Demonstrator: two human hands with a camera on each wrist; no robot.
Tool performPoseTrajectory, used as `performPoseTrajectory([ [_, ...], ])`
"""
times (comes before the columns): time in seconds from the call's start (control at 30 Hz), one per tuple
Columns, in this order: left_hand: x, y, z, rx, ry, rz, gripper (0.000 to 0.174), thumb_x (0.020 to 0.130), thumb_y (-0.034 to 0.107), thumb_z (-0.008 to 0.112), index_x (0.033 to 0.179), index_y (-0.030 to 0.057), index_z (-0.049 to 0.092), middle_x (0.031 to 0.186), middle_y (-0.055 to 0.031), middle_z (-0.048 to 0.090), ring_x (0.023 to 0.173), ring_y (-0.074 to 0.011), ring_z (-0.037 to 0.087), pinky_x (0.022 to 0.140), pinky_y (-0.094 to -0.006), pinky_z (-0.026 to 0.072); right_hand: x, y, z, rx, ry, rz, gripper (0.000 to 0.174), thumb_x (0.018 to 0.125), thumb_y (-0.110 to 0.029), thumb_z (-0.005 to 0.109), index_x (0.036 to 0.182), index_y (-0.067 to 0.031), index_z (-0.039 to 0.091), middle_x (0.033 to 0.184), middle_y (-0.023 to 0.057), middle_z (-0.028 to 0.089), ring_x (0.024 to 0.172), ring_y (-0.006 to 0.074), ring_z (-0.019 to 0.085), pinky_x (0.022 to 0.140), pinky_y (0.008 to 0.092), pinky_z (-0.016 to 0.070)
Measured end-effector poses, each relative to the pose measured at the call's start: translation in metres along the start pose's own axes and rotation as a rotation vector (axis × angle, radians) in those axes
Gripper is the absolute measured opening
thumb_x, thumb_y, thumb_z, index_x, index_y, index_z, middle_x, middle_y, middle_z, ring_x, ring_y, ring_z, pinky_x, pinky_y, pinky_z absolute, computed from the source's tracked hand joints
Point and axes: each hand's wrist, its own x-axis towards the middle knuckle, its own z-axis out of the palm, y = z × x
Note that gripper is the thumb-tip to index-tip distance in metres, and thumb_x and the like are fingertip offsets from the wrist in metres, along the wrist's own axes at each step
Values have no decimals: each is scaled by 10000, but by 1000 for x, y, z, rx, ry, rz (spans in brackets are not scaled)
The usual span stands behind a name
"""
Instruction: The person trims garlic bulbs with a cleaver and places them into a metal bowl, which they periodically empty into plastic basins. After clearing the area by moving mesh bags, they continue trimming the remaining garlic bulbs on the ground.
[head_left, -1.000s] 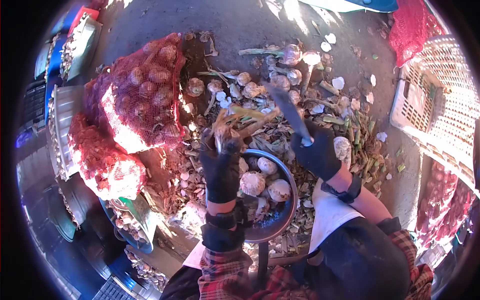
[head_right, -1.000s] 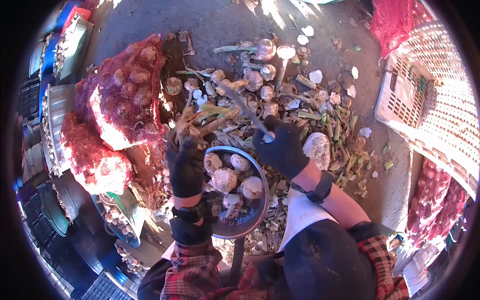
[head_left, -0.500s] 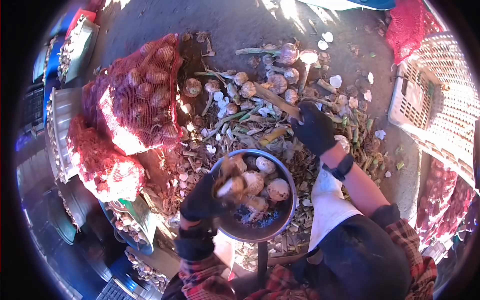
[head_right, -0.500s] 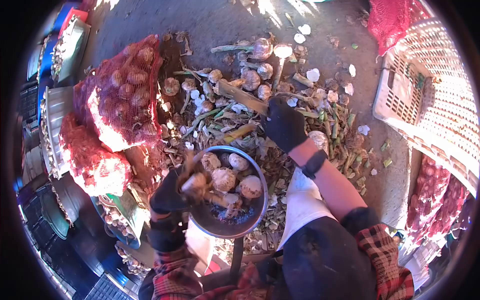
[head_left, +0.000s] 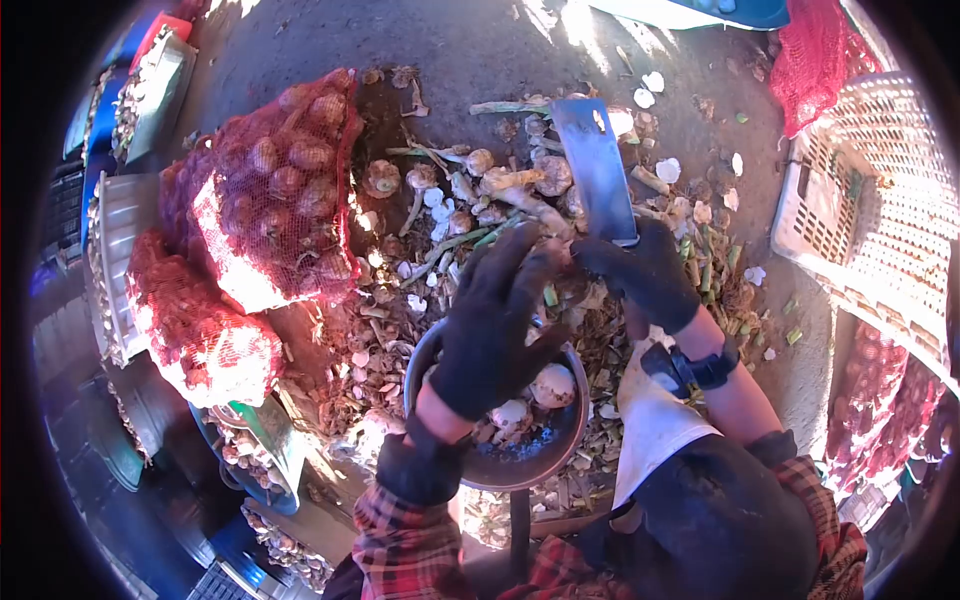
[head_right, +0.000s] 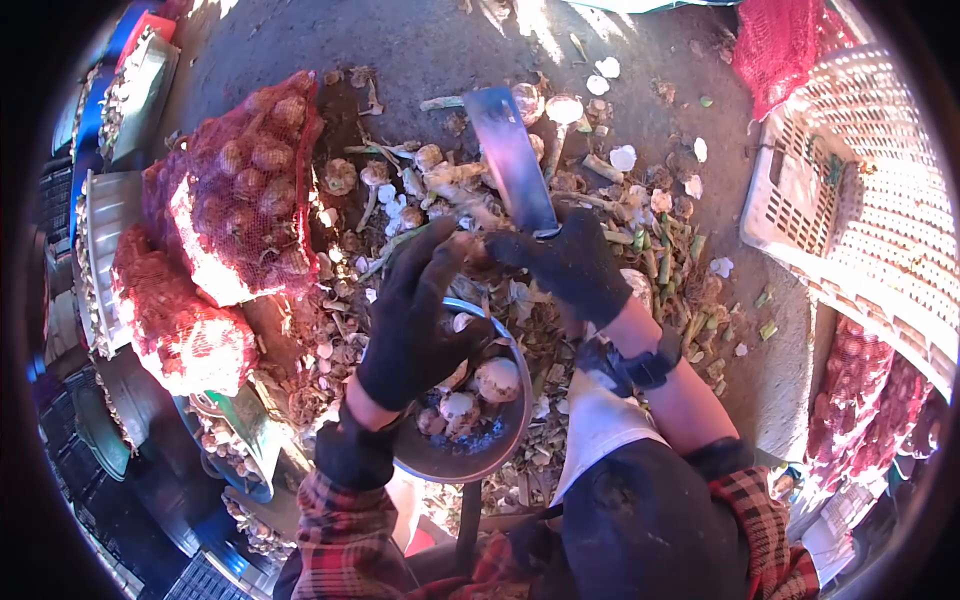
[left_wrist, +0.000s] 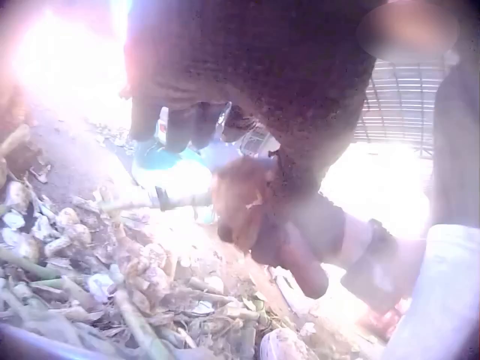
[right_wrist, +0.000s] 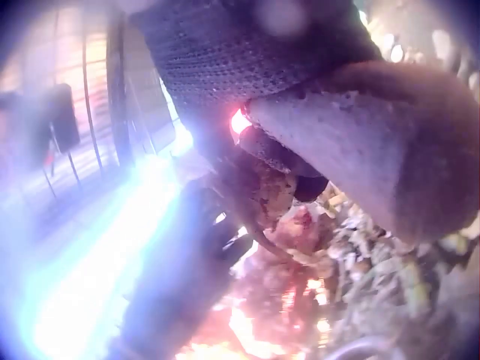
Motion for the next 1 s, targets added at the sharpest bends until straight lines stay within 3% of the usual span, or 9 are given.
performPoseTrajectory([
  [0.03,7,-3,6,-3,0,0,583,728,153,711,1240,9,474,1208,-196,528,1148,-337,507,949,-437,423,-8,-10,2,142,-46,55,366,753,-348,731,809,2,640,587,21,572,480,84,519,426,241,395],
  [0.13,20,-2,9,-57,73,123,610,719,117,708,1252,-14,440,1187,-207,537,1112,-321,547,937,-422,438,-19,-33,6,368,-105,171,314,773,-313,718,800,-10,640,559,20,551,458,69,505,398,221,354],
  [0.2,20,7,-1,-483,95,-223,631,696,78,703,1253,-17,422,1152,-204,550,1049,-277,589,895,-385,464,-20,-31,5,338,-123,194,306,783,-304,706,809,-6,642,563,11,544,465,79,501,404,248,377],
  [0.27,11,1,0,-487,160,-178,654,679,64,703,1254,-19,403,1097,-186,578,973,-231,617,835,-337,488,-21,-29,8,8,50,-115,291,779,-307,704,771,-31,612,549,44,553,477,135,539,444,287,414],
  [0.3,11,3,-5,-565,156,-241,694,682,63,696,1291,-16,371,1146,-165,552,1034,-206,573,857,-336,479,-23,-27,8,13,46,-118,291,779,-307,704,771,-31,612,549,44,553,477,135,539,444,287,414],
  [0.37,6,8,-10,-672,162,-367,730,704,64,691,1336,-7,332,1193,-131,508,1041,-171,535,871,-323,473,-31,-22,7,-366,135,-450,258,715,-250,722,762,-59,556,640,83,572,529,227,582,502,339,450],
  [0.5,-72,-52,28,-458,-143,-16,756,725,71,709,1360,12,302,1232,-112,488,1025,-172,541,869,-316,477,-41,-28,4,-637,-11,-720,347,583,-160,714,850,-93,502,763,87,503,576,315,567,500,413,450],
  [0.67,-89,-39,22,-668,0,-280,613,703,143,732,1215,32,415,1116,-97,541,951,-202,567,831,-324,480,-39,-21,9,-726,1,-741,340,593,-170,712,850,-97,502,738,89,501,571,308,569,480,422,439],
  [1.0,-43,-18,5,-210,-104,-76,373,657,288,779,926,71,640,883,-68,647,803,-261,618,756,-339,485,-9,28,13,-765,-11,-781,316,579,-225,721,775,-81,519,722,99,518,583,314,574,511,406,464],
])
